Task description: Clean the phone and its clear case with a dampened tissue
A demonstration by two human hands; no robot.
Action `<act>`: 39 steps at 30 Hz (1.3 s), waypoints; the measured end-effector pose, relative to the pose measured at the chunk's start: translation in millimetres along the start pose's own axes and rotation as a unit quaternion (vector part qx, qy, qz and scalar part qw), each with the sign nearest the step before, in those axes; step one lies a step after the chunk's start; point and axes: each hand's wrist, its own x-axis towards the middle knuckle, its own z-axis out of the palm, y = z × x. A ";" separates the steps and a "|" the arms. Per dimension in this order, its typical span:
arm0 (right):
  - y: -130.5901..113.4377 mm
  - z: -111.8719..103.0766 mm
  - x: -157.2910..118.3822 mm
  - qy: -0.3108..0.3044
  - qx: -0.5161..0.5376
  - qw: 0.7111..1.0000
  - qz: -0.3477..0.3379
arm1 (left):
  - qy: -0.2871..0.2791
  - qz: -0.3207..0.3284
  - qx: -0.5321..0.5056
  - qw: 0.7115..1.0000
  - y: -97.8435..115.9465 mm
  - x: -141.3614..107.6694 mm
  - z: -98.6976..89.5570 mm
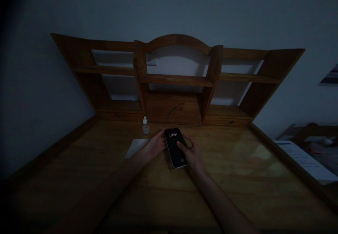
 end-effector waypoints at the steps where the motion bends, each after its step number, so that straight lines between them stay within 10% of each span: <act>1: 0.5 -0.5 0.7 -0.001 0.003 1.000 0.000 | 0.003 -0.001 0.003 1.000 0.6 -0.9 0.4; 26: -2.4 2.2 3.3 0.000 0.013 1.000 0.016 | 0.028 0.168 0.054 0.984 -17.7 -13.7 23.4; 39: -23.7 -13.8 3.5 -0.048 -0.181 0.982 0.038 | 0.114 0.197 -0.010 0.974 -13.4 17.1 -11.8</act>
